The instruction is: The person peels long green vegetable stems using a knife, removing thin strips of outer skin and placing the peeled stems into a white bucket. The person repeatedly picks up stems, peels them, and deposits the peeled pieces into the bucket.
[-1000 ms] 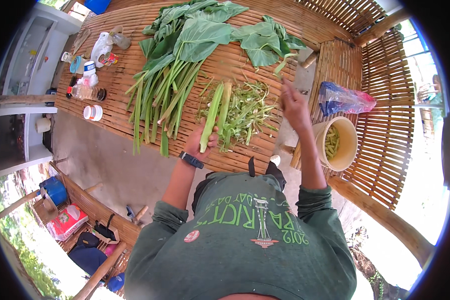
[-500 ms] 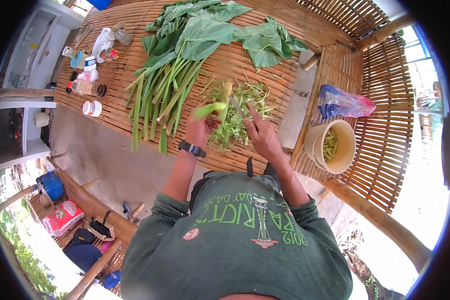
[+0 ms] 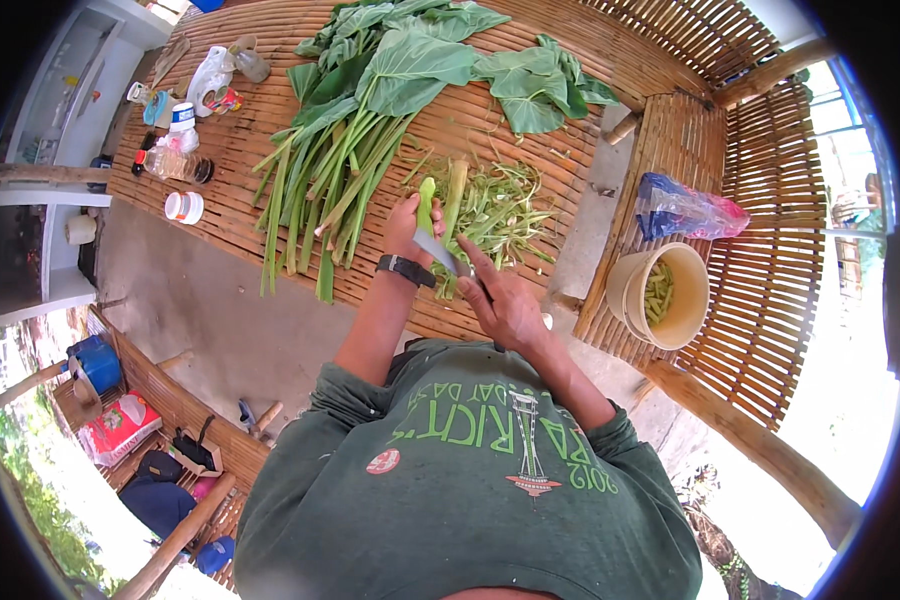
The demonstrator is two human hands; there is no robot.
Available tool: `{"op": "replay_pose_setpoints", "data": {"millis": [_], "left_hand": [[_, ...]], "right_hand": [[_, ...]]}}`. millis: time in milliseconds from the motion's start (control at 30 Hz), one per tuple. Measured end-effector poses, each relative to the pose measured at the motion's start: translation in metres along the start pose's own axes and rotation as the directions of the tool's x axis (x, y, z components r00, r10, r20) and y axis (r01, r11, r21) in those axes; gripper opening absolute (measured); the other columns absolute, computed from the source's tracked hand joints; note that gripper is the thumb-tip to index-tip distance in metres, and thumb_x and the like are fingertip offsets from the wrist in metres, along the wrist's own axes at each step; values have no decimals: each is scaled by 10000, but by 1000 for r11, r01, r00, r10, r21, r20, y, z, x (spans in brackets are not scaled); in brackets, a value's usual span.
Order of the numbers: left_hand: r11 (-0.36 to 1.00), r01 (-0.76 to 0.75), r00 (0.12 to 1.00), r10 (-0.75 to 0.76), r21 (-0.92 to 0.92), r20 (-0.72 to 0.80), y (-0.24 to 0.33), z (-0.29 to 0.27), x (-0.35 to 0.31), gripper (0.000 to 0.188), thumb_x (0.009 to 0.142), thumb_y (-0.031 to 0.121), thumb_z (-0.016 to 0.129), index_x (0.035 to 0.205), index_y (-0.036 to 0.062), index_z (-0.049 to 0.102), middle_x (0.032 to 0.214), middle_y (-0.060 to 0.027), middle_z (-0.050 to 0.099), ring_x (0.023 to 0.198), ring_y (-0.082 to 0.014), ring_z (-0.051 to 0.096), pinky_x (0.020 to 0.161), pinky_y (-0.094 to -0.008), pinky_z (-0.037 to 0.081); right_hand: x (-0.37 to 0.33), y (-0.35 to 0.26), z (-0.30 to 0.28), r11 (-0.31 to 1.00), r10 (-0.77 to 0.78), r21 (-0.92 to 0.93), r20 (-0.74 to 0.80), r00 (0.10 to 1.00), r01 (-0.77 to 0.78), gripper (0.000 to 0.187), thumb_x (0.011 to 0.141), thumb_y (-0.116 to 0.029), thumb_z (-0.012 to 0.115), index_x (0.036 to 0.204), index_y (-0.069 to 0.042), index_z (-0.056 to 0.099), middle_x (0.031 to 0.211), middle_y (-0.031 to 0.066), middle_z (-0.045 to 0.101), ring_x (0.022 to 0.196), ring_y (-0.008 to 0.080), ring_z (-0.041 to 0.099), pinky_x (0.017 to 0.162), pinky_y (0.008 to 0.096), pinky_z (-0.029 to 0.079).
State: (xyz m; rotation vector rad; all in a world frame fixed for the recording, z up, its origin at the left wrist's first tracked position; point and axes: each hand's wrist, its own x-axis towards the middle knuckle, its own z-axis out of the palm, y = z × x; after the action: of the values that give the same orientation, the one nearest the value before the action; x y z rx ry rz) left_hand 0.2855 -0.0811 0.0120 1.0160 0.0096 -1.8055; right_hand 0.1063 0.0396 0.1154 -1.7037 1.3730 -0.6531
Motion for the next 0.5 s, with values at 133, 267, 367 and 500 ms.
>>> {"op": "replay_pose_setpoints", "data": {"millis": [133, 267, 367, 500], "left_hand": [[991, -62, 997, 55, 122, 60, -2, -9, 10, 266, 1127, 284, 439, 1115, 61, 583, 800, -62, 617, 578, -173, 553, 530, -285, 469], [979, -90, 996, 91, 181, -1, -5, -7, 6, 341, 1130, 353, 418, 1088, 65, 595, 754, -28, 580, 553, -156, 527, 507, -278, 447], [981, -95, 995, 97, 170, -6, -6, -8, 5, 367, 1128, 381, 425, 1083, 64, 604, 740, -12, 559, 551, -150, 515, 496, -272, 425], [985, -67, 997, 61, 160, 42, -3, -8, 0, 372, 1128, 381, 438, 1114, 53, 613, 734, -1, 548, 548, -146, 502, 500, -260, 399]], "right_hand": [[2, -11, 0, 1000, 1, 26, 63, 998, -3, 601, 1104, -346, 506, 1641, -133, 339, 834, 272, 703, 784, 489, 684, 738, 552, 531], [6, -14, -2, 997, 8, 77, 73, 997, -14, 573, 1103, -346, 507, 1635, -172, 384, 809, 274, 684, 747, 467, 672, 711, 518, 518], [11, -10, 0, 987, 3, 158, 85, 996, -17, 544, 1103, -354, 508, 1616, -187, 442, 770, 255, 661, 700, 404, 668, 697, 487, 511], [15, -10, -2, 955, 75, 272, 152, 986, -115, 515, 1118, -369, 503, 1589, -161, 500, 675, 121, 595, 609, 204, 577, 643, 385, 483]]}}
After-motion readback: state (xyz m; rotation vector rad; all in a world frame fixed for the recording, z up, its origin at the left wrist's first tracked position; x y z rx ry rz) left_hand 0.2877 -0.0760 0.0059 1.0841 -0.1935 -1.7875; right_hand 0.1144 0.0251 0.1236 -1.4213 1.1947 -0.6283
